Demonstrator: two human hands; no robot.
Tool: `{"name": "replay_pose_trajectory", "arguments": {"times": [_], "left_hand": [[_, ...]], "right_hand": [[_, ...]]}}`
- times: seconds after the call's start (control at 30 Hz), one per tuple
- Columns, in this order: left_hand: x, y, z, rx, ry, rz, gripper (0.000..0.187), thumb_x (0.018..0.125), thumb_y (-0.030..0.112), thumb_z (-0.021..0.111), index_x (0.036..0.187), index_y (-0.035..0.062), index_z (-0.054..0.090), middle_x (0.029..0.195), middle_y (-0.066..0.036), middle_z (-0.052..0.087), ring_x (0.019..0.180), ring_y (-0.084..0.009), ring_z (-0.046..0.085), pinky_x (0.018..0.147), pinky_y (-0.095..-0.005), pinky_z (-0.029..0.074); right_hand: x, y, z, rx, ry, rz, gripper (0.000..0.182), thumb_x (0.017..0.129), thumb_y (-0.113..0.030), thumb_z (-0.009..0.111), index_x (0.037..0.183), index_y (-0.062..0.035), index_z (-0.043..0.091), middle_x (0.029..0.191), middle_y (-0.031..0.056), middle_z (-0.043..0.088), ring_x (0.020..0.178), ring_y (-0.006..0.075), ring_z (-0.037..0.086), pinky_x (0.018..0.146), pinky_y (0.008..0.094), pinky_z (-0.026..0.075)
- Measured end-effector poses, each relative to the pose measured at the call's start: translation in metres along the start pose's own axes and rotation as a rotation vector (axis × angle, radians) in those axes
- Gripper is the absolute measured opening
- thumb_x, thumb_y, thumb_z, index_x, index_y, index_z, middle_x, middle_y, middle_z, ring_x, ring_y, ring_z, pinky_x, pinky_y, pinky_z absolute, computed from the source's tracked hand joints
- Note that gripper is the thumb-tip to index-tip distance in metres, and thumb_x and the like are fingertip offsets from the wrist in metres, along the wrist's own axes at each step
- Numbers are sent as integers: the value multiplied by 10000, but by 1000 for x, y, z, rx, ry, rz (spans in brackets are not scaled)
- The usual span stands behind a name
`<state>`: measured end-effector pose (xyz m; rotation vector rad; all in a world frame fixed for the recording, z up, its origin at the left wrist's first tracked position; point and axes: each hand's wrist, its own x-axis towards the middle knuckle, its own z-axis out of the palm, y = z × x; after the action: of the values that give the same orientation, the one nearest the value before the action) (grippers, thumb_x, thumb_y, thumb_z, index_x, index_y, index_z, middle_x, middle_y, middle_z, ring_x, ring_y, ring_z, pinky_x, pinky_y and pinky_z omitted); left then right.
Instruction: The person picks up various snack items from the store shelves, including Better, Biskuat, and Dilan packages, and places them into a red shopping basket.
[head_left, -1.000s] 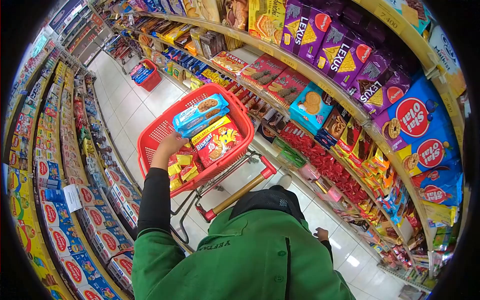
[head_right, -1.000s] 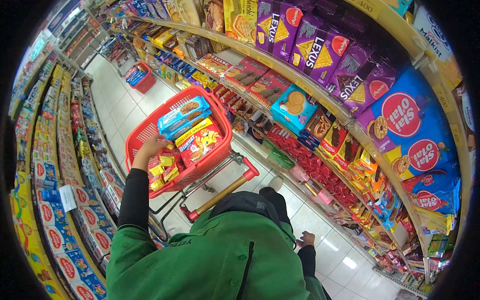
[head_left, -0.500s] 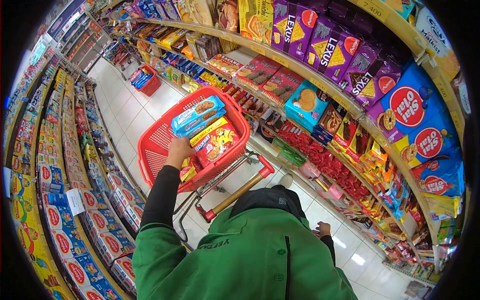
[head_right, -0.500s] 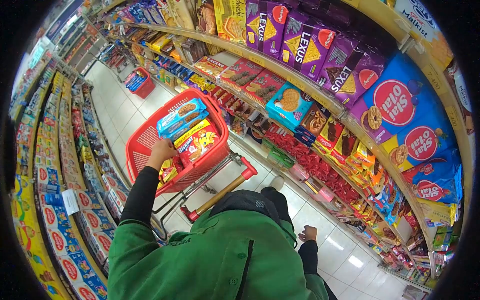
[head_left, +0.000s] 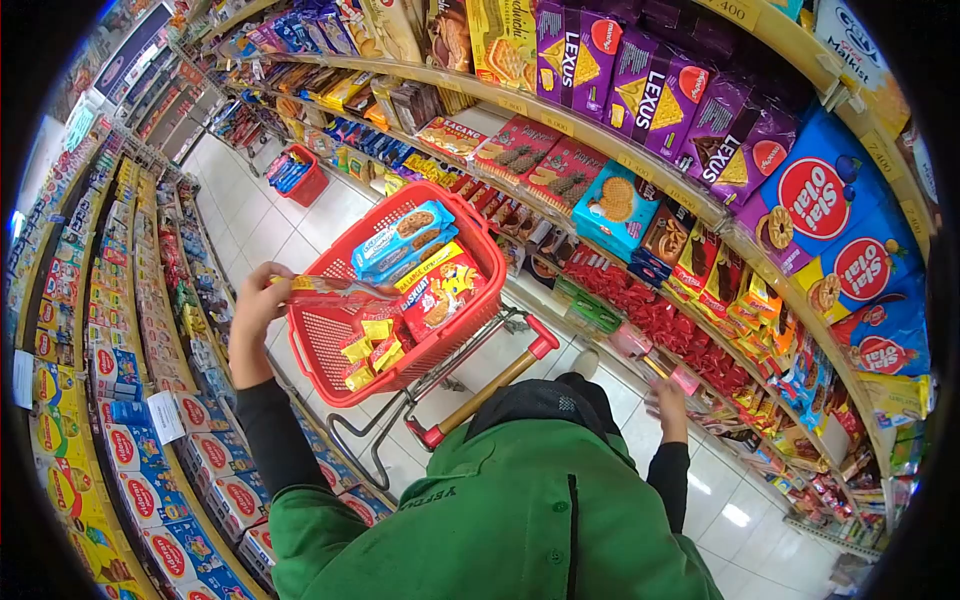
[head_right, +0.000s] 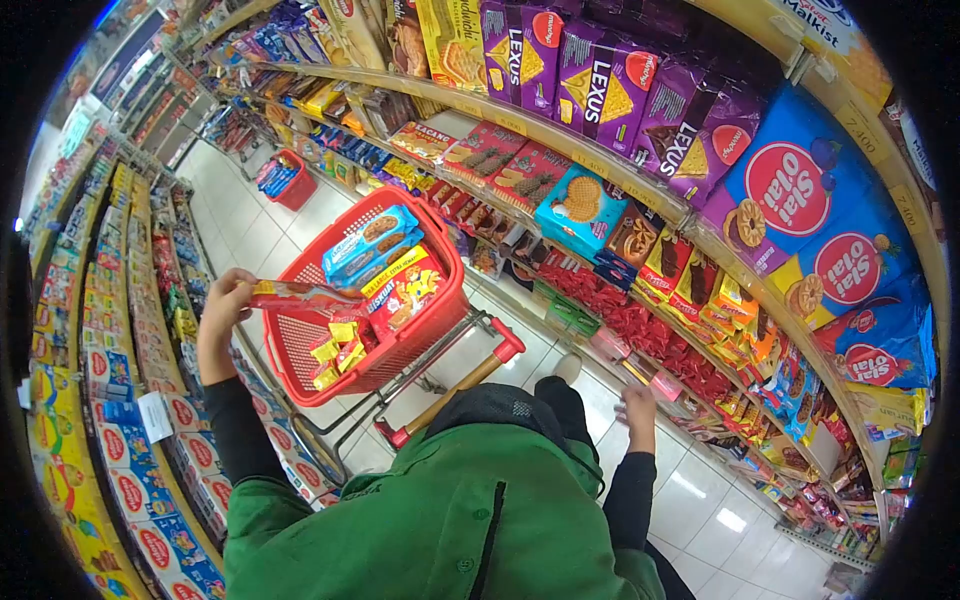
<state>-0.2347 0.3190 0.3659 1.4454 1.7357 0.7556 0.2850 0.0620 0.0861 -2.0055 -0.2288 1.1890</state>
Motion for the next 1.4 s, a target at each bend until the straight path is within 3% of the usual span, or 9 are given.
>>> {"name": "replay_pose_trajectory", "arguments": {"times": [0.27, 0.47, 0.63, 0.67, 0.8, 0.9, 1.1, 1.2, 1.4], "left_hand": [[-52, 10, 10, -718, -199, 266, 294, 550, -7, 421, 841, 17, 454, 952, -116, 472, 804, -182, 533, 624, -231, 482], [-66, 4, 57, -751, -387, 481, 297, 485, 19, 478, 779, 45, 442, 917, -97, 442, 863, -167, 440, 776, -247, 364], [-79, 10, 87, -777, -506, 427, 361, 493, 24, 516, 841, 57, 430, 932, -98, 451, 926, -174, 409, 836, -256, 313], [-82, 13, 94, -843, -542, 418, 437, 576, 65, 600, 969, 40, 410, 961, -112, 474, 968, -214, 450, 853, -305, 363], [-103, 16, 129, -976, -603, -39, 576, 656, 99, 643, 1139, 18, 341, 1016, -169, 494, 864, -282, 562, 627, -364, 535], [-120, 12, 154, -743, -661, -155, 467, 687, 94, 625, 1085, 3, 399, 955, -153, 533, 806, -256, 583, 579, -331, 543], [-146, 23, 195, -689, -597, -10, 344, 733, 139, 604, 1006, 3, 446, 921, -112, 552, 792, -189, 577, 596, -283, 522], [-155, 29, 223, -719, -557, -45, 336, 749, 170, 598, 1001, 8, 447, 904, -96, 547, 787, -182, 576, 613, -293, 519], [-158, 43, 289, -261, -884, 172, 388, 778, 206, 574, 1081, 7, 437, 916, -99, 539, 825, -159, 526, 706, -262, 438]], "right_hand": [[-85, -136, 98, 195, -718, -286, 364, 794, -239, 518, 1100, -83, 398, 931, 112, 541, 762, 204, 573, 607, 321, 477], [-144, -162, 128, 685, -1284, -228, 444, 831, -275, 469, 1188, -62, 312, 990, 154, 507, 789, 234, 570, 569, 269, 494], [-154, -157, 114, 512, -1068, -366, 412, 794, -182, 539, 1128, -5, 373, 913, 136, 542, 671, 160, 566, 522, 236, 470], [-151, -154, 111, 508, -1037, -432, 401, 790, -178, 545, 1113, 0, 388, 901, 131, 546, 661, 149, 559, 520, 234, 465], [-148, -144, 85, 528, -879, -565, 366, 765, -162, 576, 1059, 9, 440, 881, 110, 552, 632, 108, 530, 510, 218, 439], [-141, -133, 66, 635, -782, -547, 352, 766, -163, 577, 1051, 3, 450, 857, 86, 552, 650, 89, 524, 502, 199, 424], [-114, -103, 69, 1141, -690, -282, 302, 782, -207, 562, 1014, -32, 478, 859, 49, 559, 689, 89, 541, 544, 196, 422], [-115, -95, 75, 1155, -886, -199, 298, 790, -305, 538, 1004, -103, 491, 902, 25, 558, 791, 121, 532, 621, 243, 415], [-120, -88, 50, 1170, -757, 160, 300, 726, -329, 579, 939, -137, 490, 927, 11, 535, 893, 179, 498, 780, 364, 376]]}}
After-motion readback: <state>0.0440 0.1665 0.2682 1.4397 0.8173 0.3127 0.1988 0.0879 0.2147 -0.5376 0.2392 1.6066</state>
